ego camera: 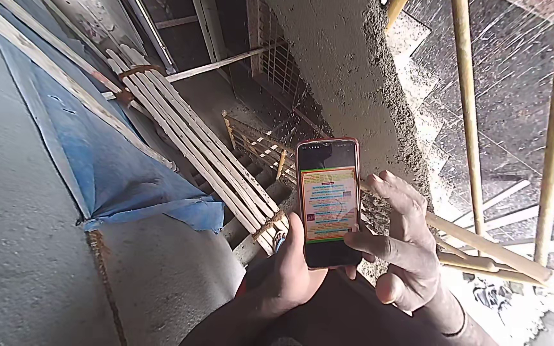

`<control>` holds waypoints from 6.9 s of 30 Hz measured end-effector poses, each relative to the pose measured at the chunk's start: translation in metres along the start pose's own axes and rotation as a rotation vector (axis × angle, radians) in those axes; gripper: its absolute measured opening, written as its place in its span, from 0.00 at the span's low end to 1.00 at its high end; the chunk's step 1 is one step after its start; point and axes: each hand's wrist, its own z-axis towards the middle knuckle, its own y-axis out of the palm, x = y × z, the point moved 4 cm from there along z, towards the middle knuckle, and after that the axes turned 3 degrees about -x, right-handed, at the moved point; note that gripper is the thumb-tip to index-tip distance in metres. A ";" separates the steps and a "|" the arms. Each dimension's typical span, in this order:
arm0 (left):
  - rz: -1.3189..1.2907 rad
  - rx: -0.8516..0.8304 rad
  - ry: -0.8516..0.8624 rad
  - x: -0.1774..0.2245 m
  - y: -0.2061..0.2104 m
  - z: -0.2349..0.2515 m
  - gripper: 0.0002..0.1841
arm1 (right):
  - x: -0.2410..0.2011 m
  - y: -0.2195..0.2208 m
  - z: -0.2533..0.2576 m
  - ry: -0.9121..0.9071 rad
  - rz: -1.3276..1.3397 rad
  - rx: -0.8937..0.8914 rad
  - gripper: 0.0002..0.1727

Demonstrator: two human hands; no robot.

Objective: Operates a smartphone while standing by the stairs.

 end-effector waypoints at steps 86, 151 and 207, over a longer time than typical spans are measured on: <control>0.036 0.043 -0.062 -0.001 -0.007 -0.002 0.38 | -0.003 -0.019 -0.002 -0.055 -0.058 0.155 0.26; -0.015 -0.047 -0.117 -0.007 -0.006 0.001 0.44 | 0.103 0.040 -0.124 0.567 0.620 -0.668 0.25; 0.005 -0.063 -0.126 -0.009 -0.003 0.001 0.45 | 0.079 0.055 -0.101 0.535 0.816 -0.699 0.32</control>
